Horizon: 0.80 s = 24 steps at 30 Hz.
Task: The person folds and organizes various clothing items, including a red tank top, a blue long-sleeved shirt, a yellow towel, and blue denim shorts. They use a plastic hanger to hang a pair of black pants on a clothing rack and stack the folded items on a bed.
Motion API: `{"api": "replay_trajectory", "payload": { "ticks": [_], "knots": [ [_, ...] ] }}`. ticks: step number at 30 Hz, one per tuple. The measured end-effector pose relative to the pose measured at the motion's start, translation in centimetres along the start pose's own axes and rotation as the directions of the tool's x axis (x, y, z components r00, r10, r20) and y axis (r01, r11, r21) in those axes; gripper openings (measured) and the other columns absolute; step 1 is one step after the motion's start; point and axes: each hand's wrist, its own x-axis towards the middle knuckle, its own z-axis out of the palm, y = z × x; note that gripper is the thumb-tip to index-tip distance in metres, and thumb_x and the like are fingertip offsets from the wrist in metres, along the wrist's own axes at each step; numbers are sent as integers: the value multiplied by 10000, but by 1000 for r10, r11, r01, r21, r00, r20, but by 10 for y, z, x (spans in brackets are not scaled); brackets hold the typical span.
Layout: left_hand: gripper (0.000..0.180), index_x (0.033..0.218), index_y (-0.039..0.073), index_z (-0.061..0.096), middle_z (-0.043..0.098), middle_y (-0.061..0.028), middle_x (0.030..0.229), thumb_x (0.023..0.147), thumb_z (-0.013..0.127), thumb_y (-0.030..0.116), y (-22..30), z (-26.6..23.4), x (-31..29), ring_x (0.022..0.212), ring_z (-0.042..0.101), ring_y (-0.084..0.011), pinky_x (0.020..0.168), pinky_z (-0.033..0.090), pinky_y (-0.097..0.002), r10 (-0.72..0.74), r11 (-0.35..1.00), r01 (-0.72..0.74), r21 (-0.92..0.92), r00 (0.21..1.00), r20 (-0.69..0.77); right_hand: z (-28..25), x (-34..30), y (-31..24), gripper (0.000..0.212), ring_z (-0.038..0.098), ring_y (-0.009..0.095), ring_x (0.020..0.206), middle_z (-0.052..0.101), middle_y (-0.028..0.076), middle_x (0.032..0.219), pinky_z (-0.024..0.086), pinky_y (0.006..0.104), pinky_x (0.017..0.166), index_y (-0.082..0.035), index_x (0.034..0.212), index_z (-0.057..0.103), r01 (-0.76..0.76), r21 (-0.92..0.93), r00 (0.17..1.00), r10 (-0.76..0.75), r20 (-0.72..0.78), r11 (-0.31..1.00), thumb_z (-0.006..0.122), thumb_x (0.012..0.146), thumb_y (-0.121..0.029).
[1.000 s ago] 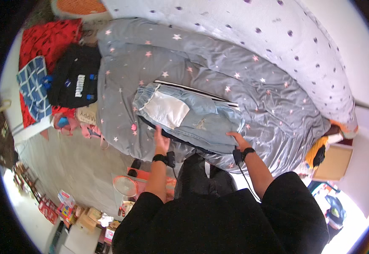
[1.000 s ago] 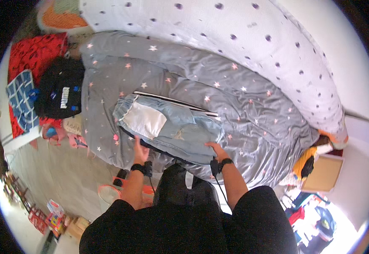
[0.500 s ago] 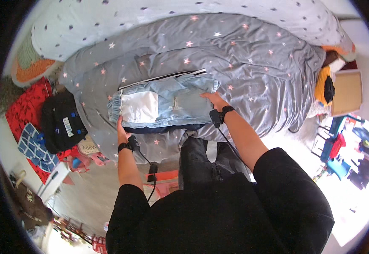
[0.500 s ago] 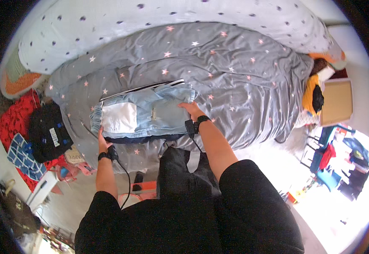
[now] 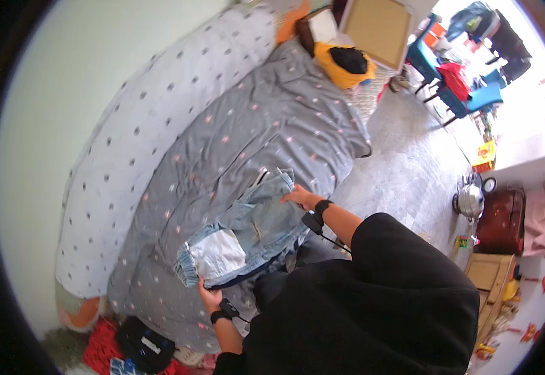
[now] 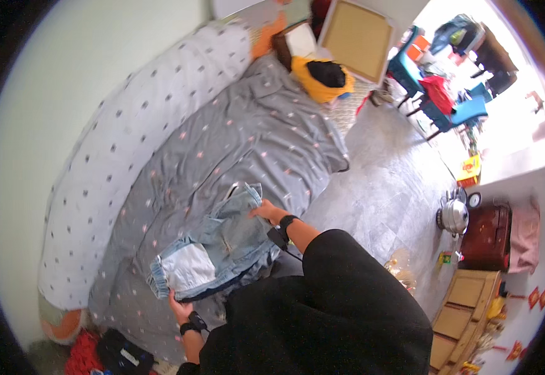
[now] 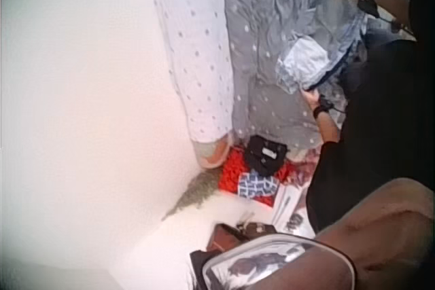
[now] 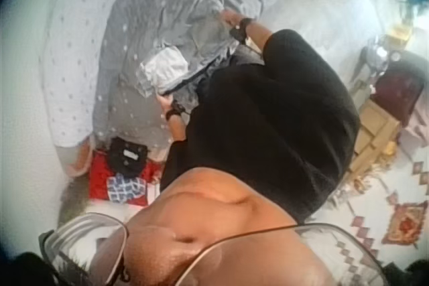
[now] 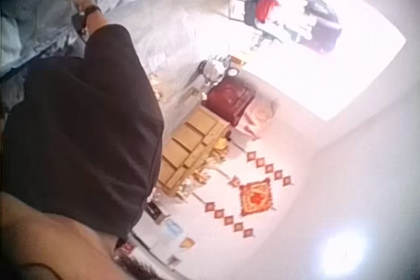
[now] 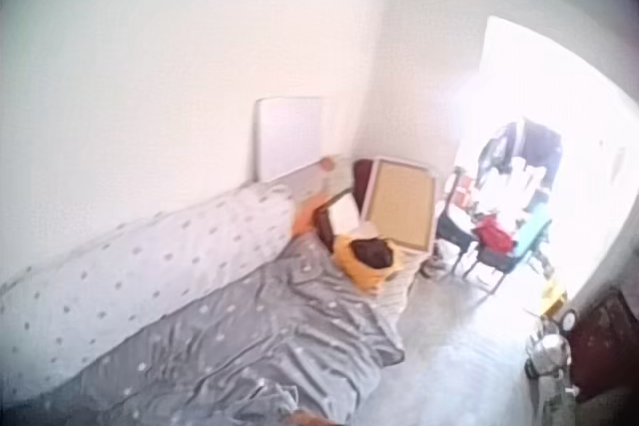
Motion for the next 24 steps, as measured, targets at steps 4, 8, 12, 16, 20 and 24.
{"api": "replay_trajectory", "payload": {
  "ticks": [4, 8, 12, 16, 20, 24],
  "knots": [
    [425, 1175, 89, 515, 539, -67, 1174, 793, 606, 253, -68, 143, 2, 1089, 488, -263, 929, 372, -429, 38, 998, -35, 54, 998, -51, -151, -26, -19, 383, 576, 216, 883, 617, 61, 904, 452, 350, 807, -12, 984, 589, 3, 149, 982, 26, -190, 989, 730, 632, -65],
    [430, 1159, 76, 520, 557, -70, 1136, 772, 632, 228, -144, 257, 27, 1051, 506, -257, 910, 394, -410, 12, 990, -15, 139, 1000, 22, -269, -72, -69, 367, 588, 191, 869, 628, 69, 972, 463, 319, 785, -18, 1004, 612, 58, 130, 991, -41, -130, 990, 706, 649, -23],
    [428, 1127, 55, 537, 577, -62, 1101, 748, 657, 212, -205, 359, 81, 1015, 532, -245, 894, 419, -393, -199, 941, 166, 295, 976, 86, -387, -103, -74, 352, 592, 191, 849, 639, 62, 936, 466, 329, 773, -11, 992, 617, 115, 245, 963, -48, -265, 963, 705, 651, -27],
    [445, 1118, 63, 548, 585, -59, 1082, 717, 686, 197, -262, 499, 127, 1007, 539, -240, 894, 424, -389, -315, 871, 217, 441, 935, 161, -484, -107, -75, 335, 597, 181, 826, 641, 57, 918, 478, 334, 761, -27, 992, 622, 240, 229, 896, -125, -426, 944, 685, 664, -17],
    [483, 1145, 75, 547, 580, -49, 1107, 704, 683, 217, -308, 601, 177, 1015, 539, -233, 897, 426, -380, -292, 849, 196, 490, 948, 126, -564, -119, -137, 353, 597, 175, 847, 638, 47, 938, 476, 333, 781, -38, 1018, 610, 307, 266, 868, -153, -473, 914, 677, 673, -5],
    [449, 1107, 68, 562, 596, -47, 1077, 701, 683, 218, -373, 691, 216, 989, 552, -228, 895, 429, -376, -323, 844, 180, 505, 922, 211, -660, -97, -180, 343, 599, 175, 846, 640, 47, 935, 476, 332, 784, -39, 1012, 612, 336, 190, 827, -192, -529, 923, 676, 676, -5]
  ]
}}
